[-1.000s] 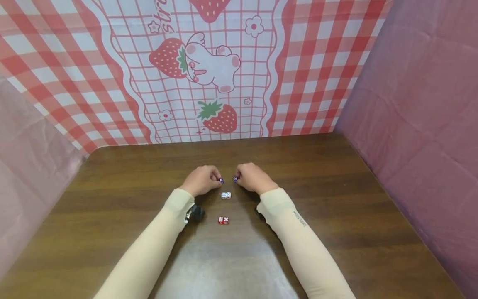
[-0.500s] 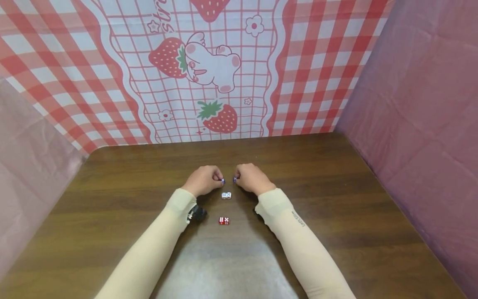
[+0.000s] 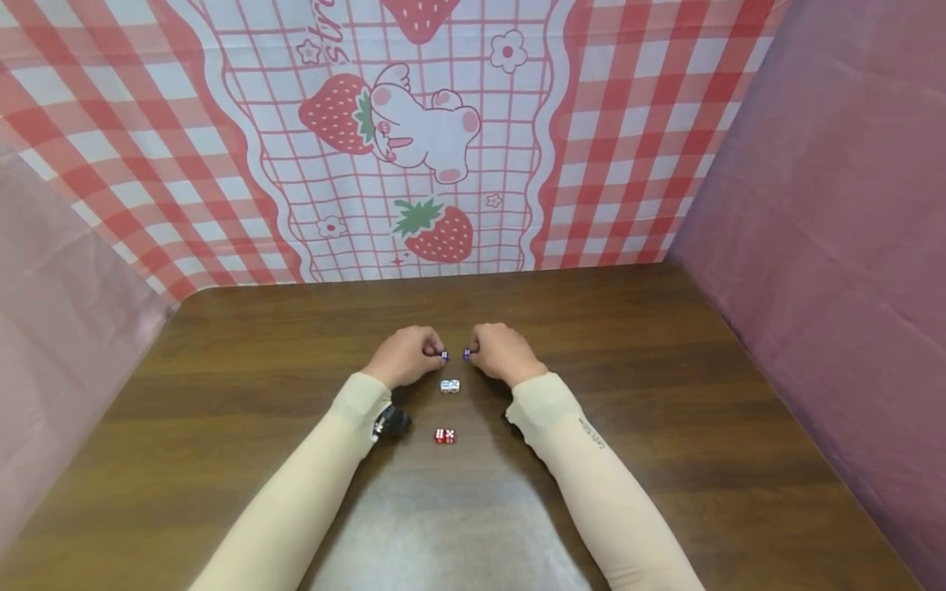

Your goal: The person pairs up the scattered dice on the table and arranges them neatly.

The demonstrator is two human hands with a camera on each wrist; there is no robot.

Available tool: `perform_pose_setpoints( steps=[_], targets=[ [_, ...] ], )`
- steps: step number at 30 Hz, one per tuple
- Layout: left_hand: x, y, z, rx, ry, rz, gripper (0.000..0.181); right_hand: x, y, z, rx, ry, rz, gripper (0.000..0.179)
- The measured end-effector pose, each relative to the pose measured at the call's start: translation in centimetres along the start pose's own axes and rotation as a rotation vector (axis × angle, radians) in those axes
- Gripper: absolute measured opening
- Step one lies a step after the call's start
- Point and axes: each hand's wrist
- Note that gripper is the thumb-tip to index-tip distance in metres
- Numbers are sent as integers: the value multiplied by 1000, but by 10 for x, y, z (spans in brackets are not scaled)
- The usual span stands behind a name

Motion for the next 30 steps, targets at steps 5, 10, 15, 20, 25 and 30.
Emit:
perform_pose_setpoints(
  steps=[5, 10, 15, 20, 25, 30],
  targets=[
    [0, -2, -1, 7, -14, -11, 22, -1, -1, 0, 13, 23, -4, 14],
    [-2, 0, -3, -4, 1, -7, 19, -1, 0, -2, 12, 26, -11, 15],
    [-1, 0, -3, -1, 16, -1, 21, 0, 1, -4, 17, 34, -12, 17],
    [1, 2, -2, -5, 20, 4, 19, 1, 2, 0, -19, 42, -3, 14],
    [1, 3, -2, -5, 10, 5, 19, 4, 2, 3, -9, 47, -6, 13],
    [1, 0, -4, 18, -21, 1, 17, 3, 1, 5, -24, 54, -25, 14]
  ],
)
Point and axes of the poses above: each hand's wrist, its own y-axis away from the middle knuckle, its own x-axis out of the palm, z = x × y
